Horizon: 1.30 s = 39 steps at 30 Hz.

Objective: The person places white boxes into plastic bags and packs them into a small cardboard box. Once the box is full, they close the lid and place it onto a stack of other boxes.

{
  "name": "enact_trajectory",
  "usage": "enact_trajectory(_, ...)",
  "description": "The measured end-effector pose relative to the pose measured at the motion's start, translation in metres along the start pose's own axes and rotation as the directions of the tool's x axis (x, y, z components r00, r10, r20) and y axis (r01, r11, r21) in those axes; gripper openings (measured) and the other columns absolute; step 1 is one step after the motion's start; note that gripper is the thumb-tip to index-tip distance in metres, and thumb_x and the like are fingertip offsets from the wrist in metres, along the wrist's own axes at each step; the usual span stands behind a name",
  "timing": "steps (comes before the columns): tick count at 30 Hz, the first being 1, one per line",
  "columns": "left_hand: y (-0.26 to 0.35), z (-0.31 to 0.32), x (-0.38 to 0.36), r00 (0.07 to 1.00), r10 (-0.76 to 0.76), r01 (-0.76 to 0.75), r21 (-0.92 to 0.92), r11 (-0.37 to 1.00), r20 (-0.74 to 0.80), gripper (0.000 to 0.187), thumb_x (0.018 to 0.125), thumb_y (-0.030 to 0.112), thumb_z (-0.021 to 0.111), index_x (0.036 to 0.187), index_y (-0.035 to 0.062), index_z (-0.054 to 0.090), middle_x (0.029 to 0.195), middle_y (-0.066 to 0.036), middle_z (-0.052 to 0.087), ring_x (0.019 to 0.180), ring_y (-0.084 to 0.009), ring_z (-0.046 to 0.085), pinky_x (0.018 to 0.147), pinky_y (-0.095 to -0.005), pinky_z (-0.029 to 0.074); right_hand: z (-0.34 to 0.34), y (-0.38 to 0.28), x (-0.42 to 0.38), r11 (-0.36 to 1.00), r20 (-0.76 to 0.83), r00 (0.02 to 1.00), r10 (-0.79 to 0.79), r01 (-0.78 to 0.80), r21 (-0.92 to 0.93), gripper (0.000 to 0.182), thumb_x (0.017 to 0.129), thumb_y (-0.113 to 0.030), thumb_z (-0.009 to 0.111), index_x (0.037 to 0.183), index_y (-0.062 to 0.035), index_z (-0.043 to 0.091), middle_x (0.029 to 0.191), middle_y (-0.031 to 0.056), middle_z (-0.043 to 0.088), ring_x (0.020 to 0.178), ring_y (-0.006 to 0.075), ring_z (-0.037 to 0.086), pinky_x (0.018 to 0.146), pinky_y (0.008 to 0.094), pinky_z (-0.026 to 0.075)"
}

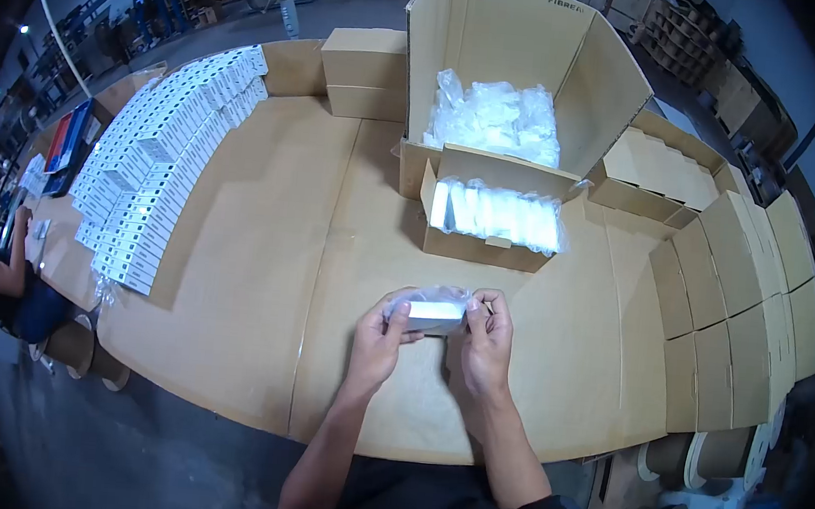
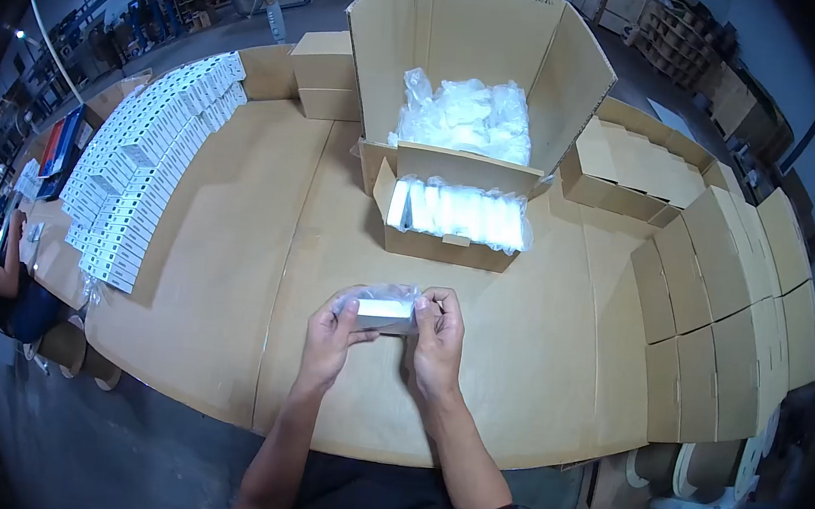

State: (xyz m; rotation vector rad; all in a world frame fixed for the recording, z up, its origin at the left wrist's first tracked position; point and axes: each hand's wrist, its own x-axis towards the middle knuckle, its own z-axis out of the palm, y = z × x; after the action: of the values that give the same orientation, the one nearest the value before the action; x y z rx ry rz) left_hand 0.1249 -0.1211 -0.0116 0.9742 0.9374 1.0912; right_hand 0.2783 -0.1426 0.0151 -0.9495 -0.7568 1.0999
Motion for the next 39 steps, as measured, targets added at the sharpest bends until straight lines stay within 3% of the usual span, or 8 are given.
enact_trajectory(7, 0.022, 0.011, 0.000, 0.938, 0.302, -0.267, 0.200, 0.943, -0.170, 0.033, 0.110, 0.022, 0.054, 0.111, -0.0060, 0.071, 0.106, -0.010, 0.074, 0.101, -0.0149, 0.067, 0.093, -0.0306, 0.051, -0.008, 0.000, -0.003, 0.998, 0.237, 0.970, -0.050, 0.059, -0.030, 0.046, 0.096, -0.007, 0.072, 0.134, -0.0067, 0.045, 0.134, 0.0196, 0.064, 0.120, 0.0215, 0.061, 0.108, 0.0350, 0.044)
enact_trajectory(11, 0.019, 0.012, 0.000, 0.932, 0.317, -0.281, 0.202, 0.938, -0.177, 0.032, 0.110, 0.023, 0.054, 0.106, -0.0049, 0.070, 0.101, -0.009, 0.073, 0.097, -0.0138, 0.066, 0.091, -0.0296, 0.051, -0.007, 0.001, -0.005, 0.990, 0.251, 0.958, 0.137, -0.139, -0.009, 0.081, 0.086, 0.001, 0.080, 0.153, -0.0071, 0.033, 0.134, 0.0177, 0.065, 0.121, 0.0216, 0.061, 0.105, 0.0342, 0.048)
enact_trajectory(16, 0.011, 0.019, 0.002, 0.927, 0.316, -0.303, 0.094, 0.948, -0.199, 0.034, 0.110, 0.026, 0.054, 0.102, -0.0029, 0.070, 0.093, -0.004, 0.071, 0.090, -0.0109, 0.063, 0.085, -0.0285, 0.051, -0.001, 0.010, -0.009, 0.995, 0.135, 0.985, 0.103, -0.102, -0.014, 0.021, 0.098, -0.007, 0.072, 0.116, 0.0025, 0.071, 0.101, 0.0019, 0.070, 0.089, 0.0069, 0.061, 0.080, 0.0230, 0.050)
enact_trajectory(20, 0.006, 0.021, 0.000, 0.939, 0.275, -0.278, 0.017, 0.961, -0.207, 0.032, 0.110, 0.026, 0.054, 0.106, -0.0017, 0.068, 0.095, -0.003, 0.069, 0.090, -0.0107, 0.062, 0.084, -0.0278, 0.050, 0.000, -0.003, -0.011, 0.974, 0.024, 0.993, 0.119, -0.112, -0.199, 0.022, 0.102, -0.017, 0.069, 0.108, 0.0036, 0.075, 0.091, 0.0011, 0.071, 0.084, 0.0058, 0.058, 0.076, 0.0225, 0.047)
enact_trajectory(25, 0.004, 0.021, -0.002, 0.940, 0.317, -0.304, 0.115, 0.946, -0.127, 0.035, 0.109, 0.028, 0.055, 0.127, -0.0018, 0.059, 0.115, -0.007, 0.065, 0.101, -0.0111, 0.060, 0.088, -0.0268, 0.050, 0.001, -0.007, -0.008, 0.989, 0.026, 0.999, -0.025, 0.028, -0.142, 0.027, 0.105, -0.017, 0.064, 0.116, 0.0063, 0.073, 0.107, 0.0101, 0.075, 0.098, 0.0124, 0.064, 0.090, 0.0274, 0.050)
enact_trajectory(29, 0.014, 0.021, -0.012, 0.994, -0.050, 0.046, -0.047, 0.998, -0.102, 0.036, 0.109, 0.028, 0.055, 0.131, -0.0003, 0.058, 0.122, -0.009, 0.066, 0.109, -0.0175, 0.067, 0.092, -0.0353, 0.058, 0.002, -0.011, -0.004, 0.984, 0.058, 0.996, -0.072, 0.081, -0.162, 0.031, 0.107, -0.018, 0.059, 0.119, 0.0069, 0.072, 0.118, 0.0162, 0.073, 0.112, 0.0180, 0.064, 0.102, 0.0316, 0.048)
enact_trajectory(36, 0.006, 0.016, -0.006, 0.985, -0.009, -0.017, -0.147, 0.989, -0.174, 0.030, 0.109, 0.028, 0.055, 0.116, 0.0006, 0.066, 0.109, -0.011, 0.070, 0.099, -0.0212, 0.072, 0.087, -0.0416, 0.063, -0.003, -0.017, -0.001, 0.977, -0.028, 0.977, -0.212, 0.212, 0.005, 0.024, 0.104, -0.017, 0.063, 0.114, 0.0009, 0.076, 0.142, 0.0185, 0.059, 0.127, 0.0269, 0.058, 0.109, 0.0404, 0.045)
enact_trajectory(39, 0.010, 0.015, -0.007, 0.981, 0.000, -0.024, -0.120, 0.992, -0.195, 0.030, 0.109, 0.028, 0.055, 0.114, 0.0009, 0.065, 0.108, -0.012, 0.070, 0.099, -0.0213, 0.072, 0.086, -0.0416, 0.063, -0.033, -0.023, 0.008, 0.847, 0.413, 0.865, -0.286, 0.430, -0.314, 0.018, 0.095, -0.010, 0.070, 0.110, -0.0053, 0.078, 0.149, 0.0194, 0.053, 0.132, 0.0296, 0.055, 0.110, 0.0442, 0.044)
